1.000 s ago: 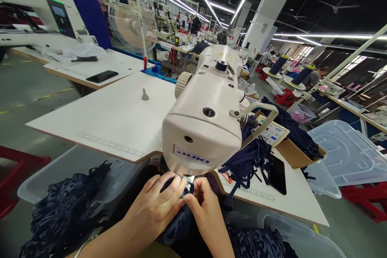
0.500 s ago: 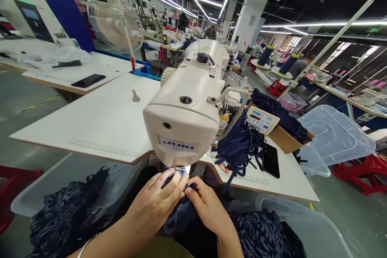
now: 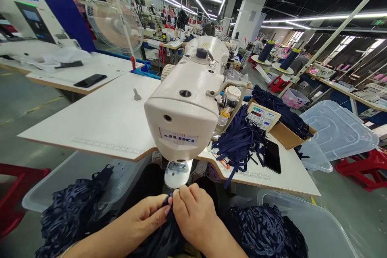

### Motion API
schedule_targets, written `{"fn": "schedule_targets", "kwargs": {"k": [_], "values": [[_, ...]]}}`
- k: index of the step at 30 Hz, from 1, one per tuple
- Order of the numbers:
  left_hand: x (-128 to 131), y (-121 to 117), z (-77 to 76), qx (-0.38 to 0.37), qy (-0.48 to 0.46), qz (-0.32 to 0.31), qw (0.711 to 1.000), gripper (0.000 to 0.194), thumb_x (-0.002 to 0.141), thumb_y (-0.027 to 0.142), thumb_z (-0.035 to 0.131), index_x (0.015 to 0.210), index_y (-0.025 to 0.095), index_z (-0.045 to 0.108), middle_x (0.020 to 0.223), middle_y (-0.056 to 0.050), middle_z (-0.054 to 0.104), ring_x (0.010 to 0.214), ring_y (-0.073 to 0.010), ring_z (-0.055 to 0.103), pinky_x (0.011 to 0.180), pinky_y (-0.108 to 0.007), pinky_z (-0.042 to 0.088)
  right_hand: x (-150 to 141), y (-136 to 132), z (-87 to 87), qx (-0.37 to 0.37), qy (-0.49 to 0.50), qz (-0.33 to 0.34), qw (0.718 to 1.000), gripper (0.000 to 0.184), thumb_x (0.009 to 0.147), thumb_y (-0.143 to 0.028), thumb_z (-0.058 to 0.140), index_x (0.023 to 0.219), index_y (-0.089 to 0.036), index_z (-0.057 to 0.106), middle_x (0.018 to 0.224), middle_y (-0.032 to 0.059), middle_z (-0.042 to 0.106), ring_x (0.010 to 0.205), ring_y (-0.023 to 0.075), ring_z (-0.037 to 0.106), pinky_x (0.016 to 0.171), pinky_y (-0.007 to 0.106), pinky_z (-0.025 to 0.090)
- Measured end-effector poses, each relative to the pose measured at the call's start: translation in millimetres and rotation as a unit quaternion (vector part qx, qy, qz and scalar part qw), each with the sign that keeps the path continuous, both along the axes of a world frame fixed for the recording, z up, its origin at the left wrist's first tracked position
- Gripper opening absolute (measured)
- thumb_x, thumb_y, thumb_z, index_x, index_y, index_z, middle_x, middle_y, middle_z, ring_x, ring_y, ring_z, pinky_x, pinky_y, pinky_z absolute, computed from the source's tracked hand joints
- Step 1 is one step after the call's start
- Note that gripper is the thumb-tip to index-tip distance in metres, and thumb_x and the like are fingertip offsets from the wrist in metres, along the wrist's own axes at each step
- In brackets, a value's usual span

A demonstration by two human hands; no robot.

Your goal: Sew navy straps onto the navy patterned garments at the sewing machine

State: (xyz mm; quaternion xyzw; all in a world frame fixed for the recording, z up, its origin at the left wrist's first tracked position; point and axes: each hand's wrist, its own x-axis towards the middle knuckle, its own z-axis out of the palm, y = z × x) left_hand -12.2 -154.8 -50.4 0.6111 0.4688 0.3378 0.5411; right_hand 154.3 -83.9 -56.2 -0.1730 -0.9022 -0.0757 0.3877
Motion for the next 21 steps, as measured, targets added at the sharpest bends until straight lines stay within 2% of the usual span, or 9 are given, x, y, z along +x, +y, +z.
{"fn": "schedule_targets", "kwargs": {"k": [2,3,6,7,8,11,14,16,21], "values": [[-2.8,3.3,-6.7,0.080,0.100,0.082,0.988,0.041,0.098,0.046,0.031,0.083,0.016,0.055,0.074,0.001,0.056,0.066,-0.0108,0.048,0.062,-0.021,0.041,-9.1,9.2,-4.2,0.022,-0.020,-0.033,0.999,0.017,0.091,-0.010,0.043,0.095,-0.017,0.059,0.074,0.0059,0.067,0.060,0.0167,0.050,0.050,0.027,0.033],[-4.7,5.3,-9.9,0.148,0.183,0.138,0.962,0.039,0.098,0.042,0.033,0.080,0.016,0.056,0.072,0.001,0.056,0.065,-0.0119,0.050,0.062,-0.022,0.042,-12.3,13.5,-7.1,0.011,-0.030,-0.052,0.998,0.018,0.092,-0.011,0.043,0.093,-0.018,0.060,0.073,0.0053,0.066,0.060,0.0165,0.051,0.050,0.027,0.032],[-10.7,11.0,-17.2,0.364,0.396,0.289,0.792,0.023,0.095,0.030,0.045,0.089,0.016,0.063,0.084,-0.005,0.064,0.078,-0.0179,0.058,0.074,-0.030,0.044,-16.3,20.7,-15.2,-0.098,-0.043,-0.101,0.989,0.019,0.093,-0.016,0.044,0.089,-0.021,0.062,0.069,0.0034,0.062,0.063,0.0157,0.053,0.053,0.025,0.033],[-12.5,12.7,-18.7,0.415,0.422,0.304,0.746,0.019,0.094,0.025,0.048,0.101,0.016,0.063,0.097,-0.008,0.065,0.090,-0.0205,0.059,0.083,-0.033,0.043,-16.5,21.1,-17.0,-0.166,-0.037,-0.107,0.980,0.018,0.093,-0.018,0.045,0.090,-0.021,0.062,0.070,0.0027,0.061,0.065,0.0151,0.054,0.055,0.024,0.035],[-14.1,14.3,-19.9,0.453,0.431,0.293,0.724,0.023,0.094,0.021,0.049,0.113,0.017,0.060,0.110,-0.009,0.064,0.103,-0.0218,0.057,0.092,-0.035,0.040,-16.5,20.9,-18.4,-0.243,-0.018,-0.111,0.963,0.016,0.092,-0.021,0.046,0.090,-0.022,0.062,0.069,0.0014,0.059,0.065,0.0142,0.054,0.056,0.023,0.036],[-16.9,18.8,-22.4,0.511,0.420,0.153,0.734,0.037,0.096,0.010,0.035,0.128,0.015,0.053,0.128,-0.007,0.059,0.123,-0.0164,0.047,0.106,-0.032,0.029,-17.4,20.1,-19.6,-0.477,0.092,-0.112,0.867,0.010,0.090,-0.029,0.049,0.088,-0.021,0.055,0.061,-0.0046,0.049,0.054,0.0110,0.047,0.054,0.021,0.037],[-15.3,21.6,-23.8,0.501,0.421,0.080,0.752,0.042,0.096,0.007,0.028,0.131,0.016,0.050,0.130,-0.004,0.059,0.126,-0.0131,0.045,0.107,-0.031,0.024,-19.8,25.1,-18.0,-0.594,0.190,-0.098,0.776,0.015,0.089,-0.036,0.046,0.085,-0.021,0.046,0.056,-0.0080,0.038,0.050,0.0103,0.038,0.051,0.021,0.036],[-11.4,21.8,-24.2,0.482,0.420,0.110,0.761,0.038,0.097,0.012,0.033,0.130,0.020,0.052,0.129,-0.002,0.061,0.124,-0.0141,0.048,0.105,-0.034,0.022,-21.4,32.3,-16.3,-0.608,0.205,-0.085,0.762,0.015,0.089,-0.036,0.044,0.085,-0.021,0.045,0.055,-0.0084,0.036,0.050,0.0108,0.038,0.052,0.022,0.035],[2.7,20.6,-26.4,0.451,0.440,0.210,0.748,0.032,0.098,0.022,0.038,0.124,0.023,0.057,0.121,-0.001,0.065,0.115,-0.0159,0.055,0.094,-0.035,0.028,-24.1,52.5,-17.8,-0.560,0.167,-0.123,0.802,0.004,0.082,-0.023,0.046,0.079,-0.022,0.044,0.053,-0.0095,0.033,0.050,0.0108,0.035,0.051,0.022,0.031]]}}
